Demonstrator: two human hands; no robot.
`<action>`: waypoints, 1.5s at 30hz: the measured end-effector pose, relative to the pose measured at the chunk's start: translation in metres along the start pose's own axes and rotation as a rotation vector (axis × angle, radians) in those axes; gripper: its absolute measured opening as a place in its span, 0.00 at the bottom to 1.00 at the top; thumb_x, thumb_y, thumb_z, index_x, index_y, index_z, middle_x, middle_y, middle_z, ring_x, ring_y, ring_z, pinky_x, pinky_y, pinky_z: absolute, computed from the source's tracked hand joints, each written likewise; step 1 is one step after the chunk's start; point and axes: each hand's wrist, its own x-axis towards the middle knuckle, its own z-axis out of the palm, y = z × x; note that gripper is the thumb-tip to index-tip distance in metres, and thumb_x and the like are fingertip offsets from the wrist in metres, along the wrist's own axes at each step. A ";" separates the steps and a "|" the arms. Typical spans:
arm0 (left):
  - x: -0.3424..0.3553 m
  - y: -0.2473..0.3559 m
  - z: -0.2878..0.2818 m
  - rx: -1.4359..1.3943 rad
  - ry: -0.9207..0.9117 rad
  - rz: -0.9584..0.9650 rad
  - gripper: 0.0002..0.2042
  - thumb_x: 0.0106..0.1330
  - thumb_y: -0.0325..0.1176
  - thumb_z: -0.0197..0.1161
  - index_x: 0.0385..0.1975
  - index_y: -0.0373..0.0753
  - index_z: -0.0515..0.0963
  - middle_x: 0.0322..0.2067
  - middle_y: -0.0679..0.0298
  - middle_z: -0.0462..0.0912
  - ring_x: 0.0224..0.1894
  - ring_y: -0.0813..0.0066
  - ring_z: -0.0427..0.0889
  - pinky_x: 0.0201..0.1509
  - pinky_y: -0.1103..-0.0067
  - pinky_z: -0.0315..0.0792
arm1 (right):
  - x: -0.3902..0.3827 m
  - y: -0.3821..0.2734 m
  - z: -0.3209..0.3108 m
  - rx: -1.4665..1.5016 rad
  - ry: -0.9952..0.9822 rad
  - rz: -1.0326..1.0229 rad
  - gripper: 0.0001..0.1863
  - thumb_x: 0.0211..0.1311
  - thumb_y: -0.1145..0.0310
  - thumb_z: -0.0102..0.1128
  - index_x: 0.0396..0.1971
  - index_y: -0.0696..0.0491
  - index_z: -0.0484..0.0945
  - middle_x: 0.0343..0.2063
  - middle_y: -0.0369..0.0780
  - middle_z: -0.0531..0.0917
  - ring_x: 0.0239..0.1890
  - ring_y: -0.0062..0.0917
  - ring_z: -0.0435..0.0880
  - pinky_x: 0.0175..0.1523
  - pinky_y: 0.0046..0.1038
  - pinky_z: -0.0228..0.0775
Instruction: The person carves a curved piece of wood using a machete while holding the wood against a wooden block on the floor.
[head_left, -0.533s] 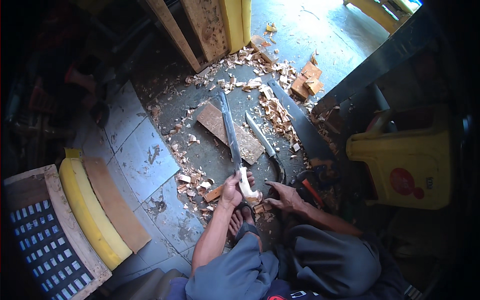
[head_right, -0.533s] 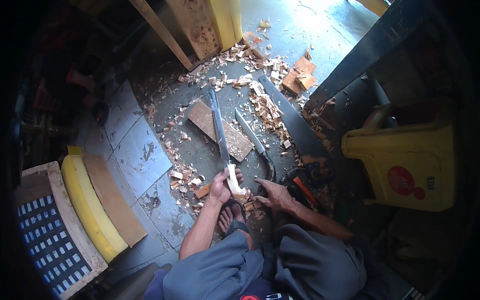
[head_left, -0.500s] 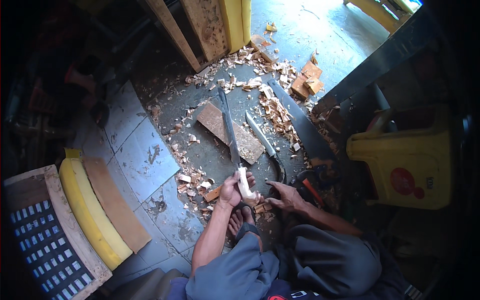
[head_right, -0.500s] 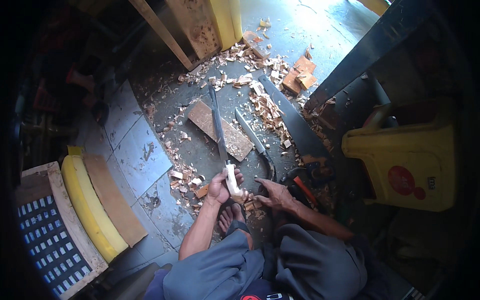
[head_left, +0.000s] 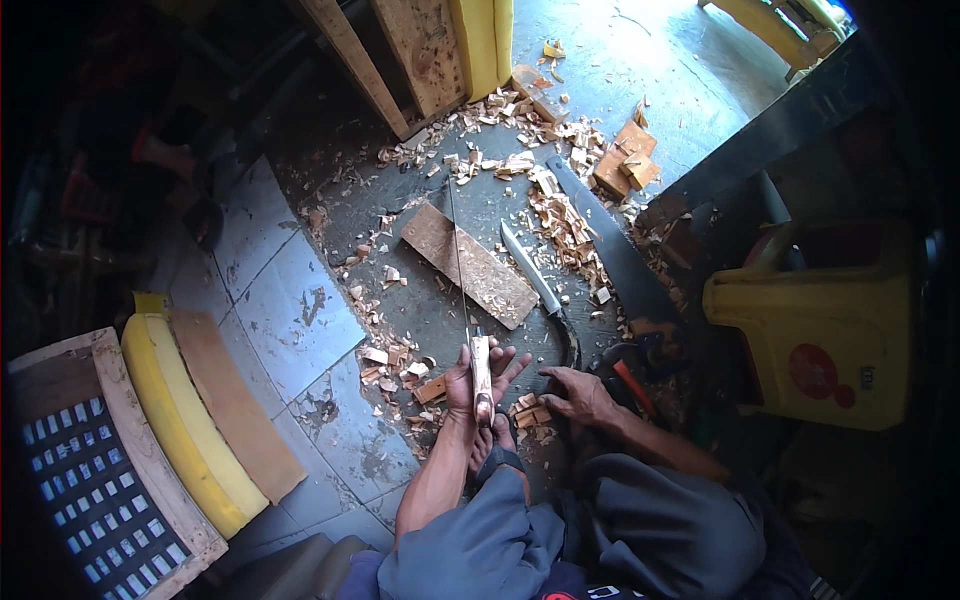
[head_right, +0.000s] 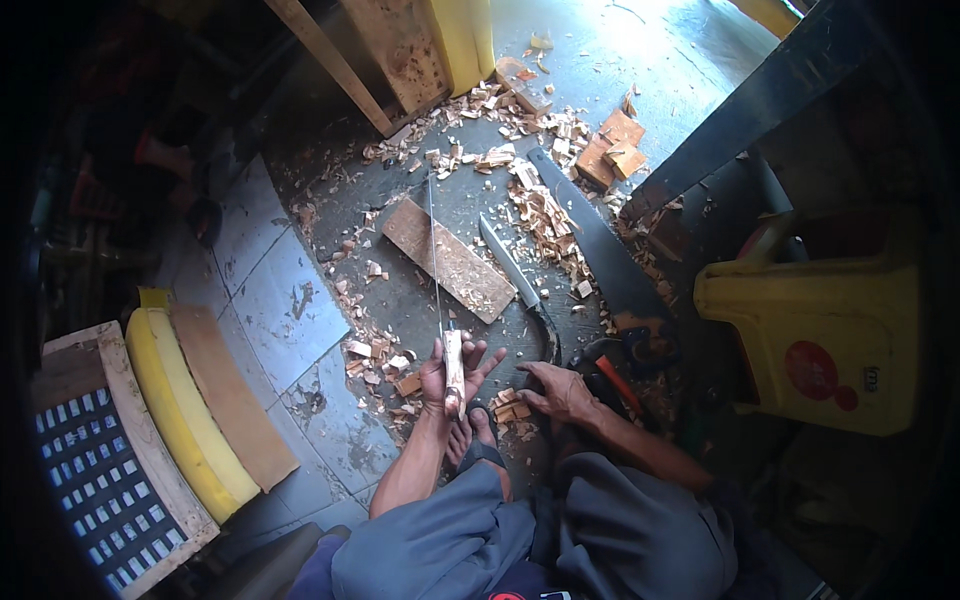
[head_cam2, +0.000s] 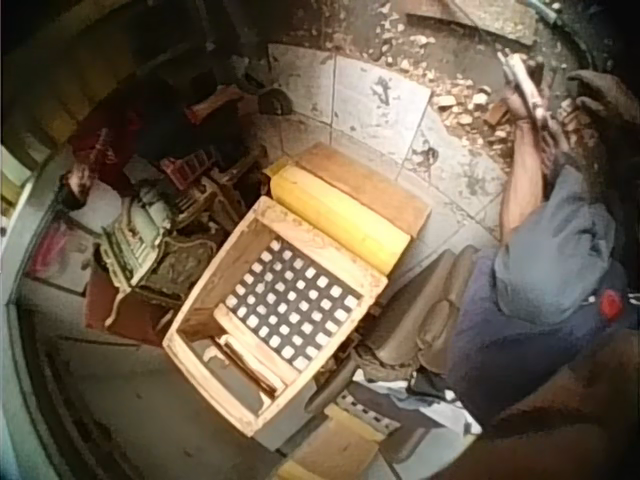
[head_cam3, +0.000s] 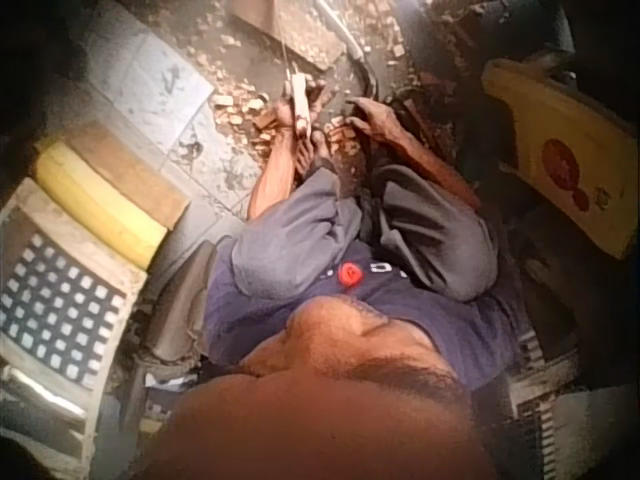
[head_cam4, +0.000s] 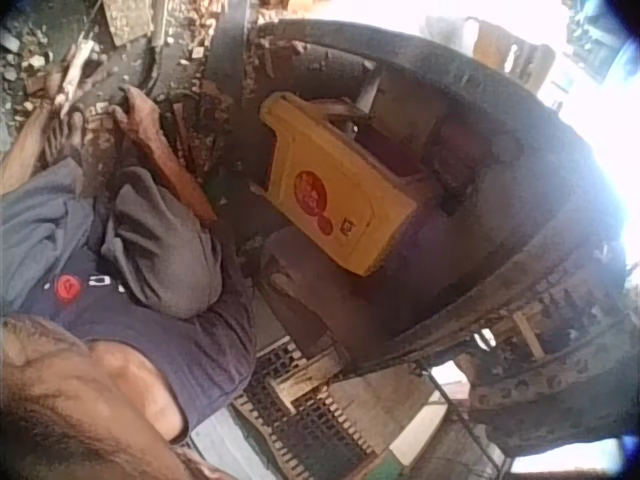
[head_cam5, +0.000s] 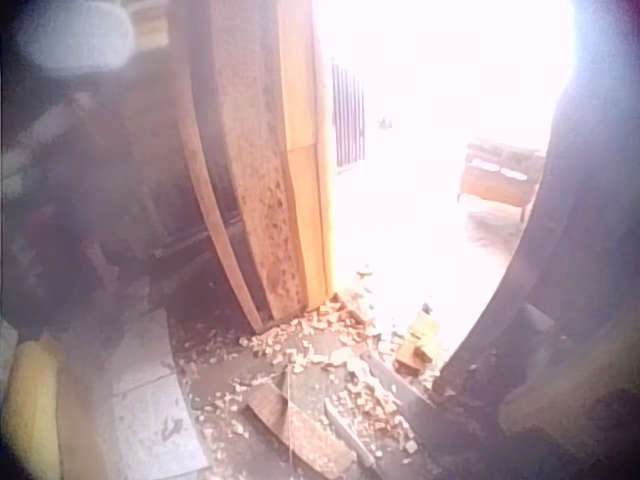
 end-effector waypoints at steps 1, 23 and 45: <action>0.000 0.000 0.000 -0.006 0.006 -0.007 0.21 0.73 0.48 0.57 0.52 0.34 0.77 0.41 0.53 0.89 0.54 0.53 0.85 0.78 0.44 0.46 | 0.000 0.001 0.001 -0.005 0.008 -0.008 0.29 0.63 0.57 0.67 0.62 0.51 0.73 0.50 0.47 0.82 0.51 0.41 0.84 0.56 0.37 0.77; -0.002 -0.004 -0.010 0.092 0.144 -0.002 0.24 0.74 0.51 0.56 0.55 0.35 0.75 0.40 0.57 0.87 0.51 0.56 0.86 0.67 0.48 0.67 | 0.006 -0.029 -0.006 0.226 -0.081 0.045 0.34 0.62 0.53 0.69 0.62 0.56 0.71 0.48 0.49 0.83 0.49 0.38 0.85 0.54 0.35 0.77; -0.041 -0.003 0.068 1.145 0.319 0.351 0.19 0.75 0.33 0.59 0.58 0.31 0.64 0.52 0.53 0.75 0.48 0.65 0.84 0.49 0.74 0.85 | 0.043 -0.047 -0.027 -0.204 0.507 0.018 0.28 0.63 0.65 0.63 0.60 0.59 0.68 0.44 0.52 0.79 0.47 0.46 0.80 0.53 0.43 0.73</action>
